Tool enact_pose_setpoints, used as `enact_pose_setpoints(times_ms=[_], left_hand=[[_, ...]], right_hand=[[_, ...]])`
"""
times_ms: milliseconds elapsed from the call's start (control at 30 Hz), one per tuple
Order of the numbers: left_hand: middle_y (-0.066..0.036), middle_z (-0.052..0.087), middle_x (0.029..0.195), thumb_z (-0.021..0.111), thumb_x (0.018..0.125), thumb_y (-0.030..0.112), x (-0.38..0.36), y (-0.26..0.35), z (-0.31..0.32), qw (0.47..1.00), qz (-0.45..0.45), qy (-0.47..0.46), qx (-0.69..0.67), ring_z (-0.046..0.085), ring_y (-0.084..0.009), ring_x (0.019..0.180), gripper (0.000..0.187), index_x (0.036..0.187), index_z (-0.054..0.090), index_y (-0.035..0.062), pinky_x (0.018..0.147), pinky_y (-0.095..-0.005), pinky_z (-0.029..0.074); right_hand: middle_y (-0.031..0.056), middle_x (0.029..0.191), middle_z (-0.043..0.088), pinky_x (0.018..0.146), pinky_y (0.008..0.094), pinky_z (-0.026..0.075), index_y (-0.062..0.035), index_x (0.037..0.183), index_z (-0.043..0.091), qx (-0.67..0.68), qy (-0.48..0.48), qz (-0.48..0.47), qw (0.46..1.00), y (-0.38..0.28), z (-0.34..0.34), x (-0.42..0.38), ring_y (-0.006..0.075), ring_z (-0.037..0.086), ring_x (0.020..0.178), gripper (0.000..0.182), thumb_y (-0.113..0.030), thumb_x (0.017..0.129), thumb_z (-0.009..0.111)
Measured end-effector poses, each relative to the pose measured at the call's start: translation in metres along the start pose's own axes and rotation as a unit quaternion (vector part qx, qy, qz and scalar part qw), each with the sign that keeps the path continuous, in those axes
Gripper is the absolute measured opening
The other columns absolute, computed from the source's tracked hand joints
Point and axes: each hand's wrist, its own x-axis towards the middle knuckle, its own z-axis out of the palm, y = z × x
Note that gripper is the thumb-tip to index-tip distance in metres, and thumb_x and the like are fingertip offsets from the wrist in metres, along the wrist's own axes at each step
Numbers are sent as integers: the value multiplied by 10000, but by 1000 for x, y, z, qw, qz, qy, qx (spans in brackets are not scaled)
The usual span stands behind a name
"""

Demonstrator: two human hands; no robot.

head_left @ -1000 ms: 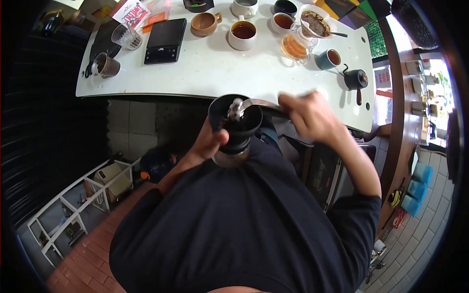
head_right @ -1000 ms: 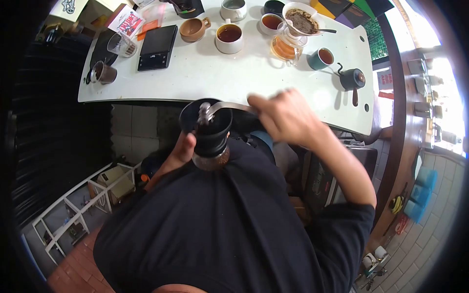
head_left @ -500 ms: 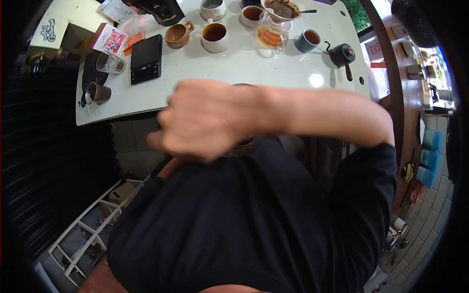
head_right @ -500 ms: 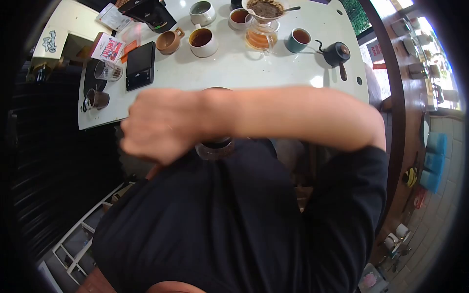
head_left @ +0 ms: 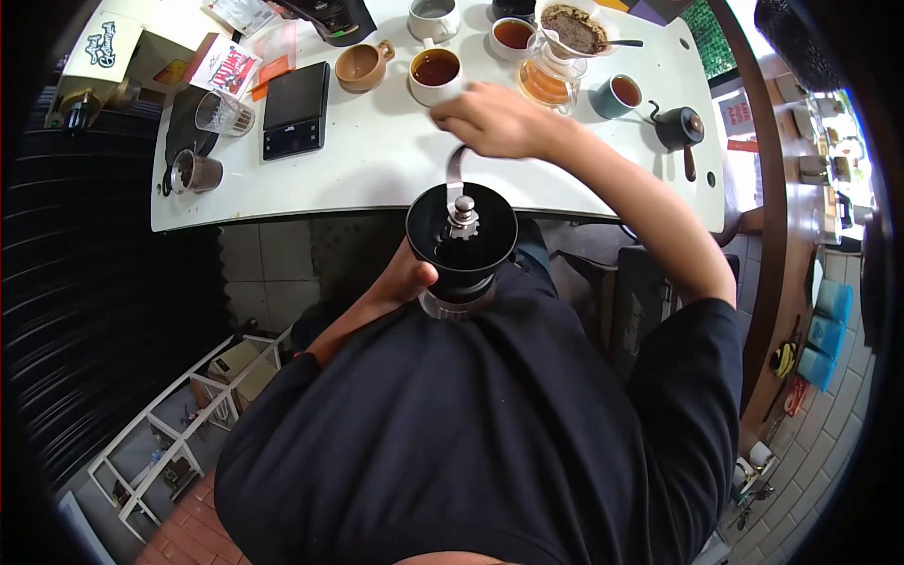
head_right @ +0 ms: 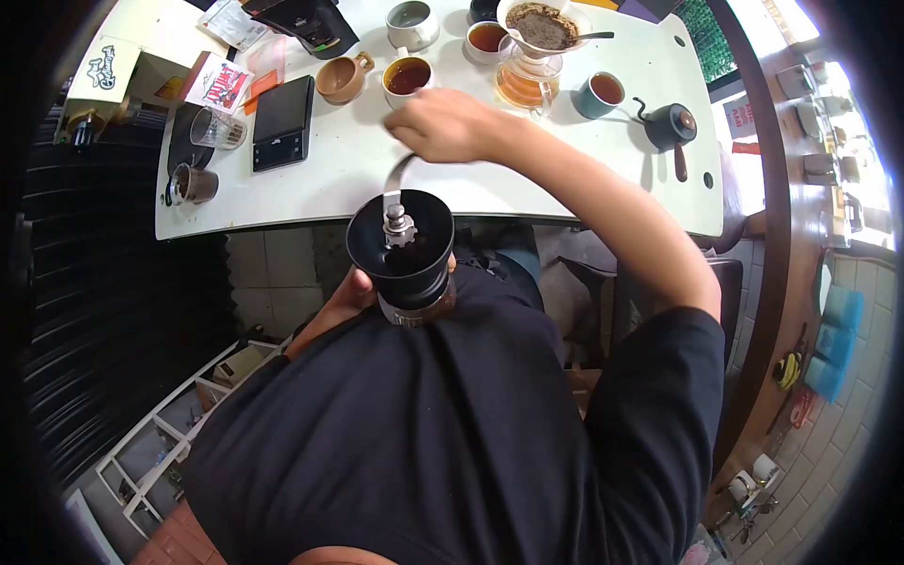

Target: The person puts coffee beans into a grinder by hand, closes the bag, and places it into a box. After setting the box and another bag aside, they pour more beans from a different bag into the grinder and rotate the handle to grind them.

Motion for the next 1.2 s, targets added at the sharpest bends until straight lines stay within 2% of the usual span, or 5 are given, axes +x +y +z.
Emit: enact_pose_setpoints(times_ms=[233, 400, 733, 1133, 1200], left_hand=[[-61, 664, 1145, 944, 589, 520, 19, 29, 1, 974, -51, -28, 220, 607, -132, 1073, 944, 1272, 563, -9, 981, -316, 461], [-74, 647, 1193, 941, 609, 482, 27, 21, -6, 994, -103, 43, 15, 603, -152, 1107, 938, 1301, 540, -7, 1002, -339, 459], [-103, 610, 1273, 949, 610, 354, 45, 27, -13, 972, -22, 36, 231, 543, -148, 1211, 841, 1267, 577, -17, 1069, -364, 422], [-103, 611, 1274, 972, 544, 368, 9, 31, -8, 883, 114, -126, 438, 566, -194, 1203, 872, 1237, 590, 1, 1075, -372, 425], [-113, 631, 1240, 986, 491, 373, 11, 67, 10, 959, -25, -35, 279, 581, -197, 1188, 921, 1234, 588, 2, 1055, -365, 446]], right_hand=[[241, 617, 536, 643, 523, 443, -8, 859, 566, 46, 74, 146, 985, -1, -8, -102, 456, 565, 627, 128, -82, 823, 469], [192, 549, 504, 555, 492, 435, -34, 831, 541, 92, 110, 170, 975, -43, -7, -140, 414, 556, 543, 88, -45, 758, 493], [-52, 491, 333, 372, 297, 302, -86, 652, 452, -57, 100, -272, 955, -131, -25, -69, 109, 423, 391, 223, -209, 666, 638], [157, 641, 644, 539, 461, 510, -28, 849, 670, -106, -82, -292, 947, -129, -41, 78, 364, 675, 659, 172, -175, 770, 627], [192, 672, 629, 616, 485, 512, -52, 871, 671, -52, 14, -231, 971, -86, -28, 88, 401, 652, 719, 130, -139, 787, 625]])
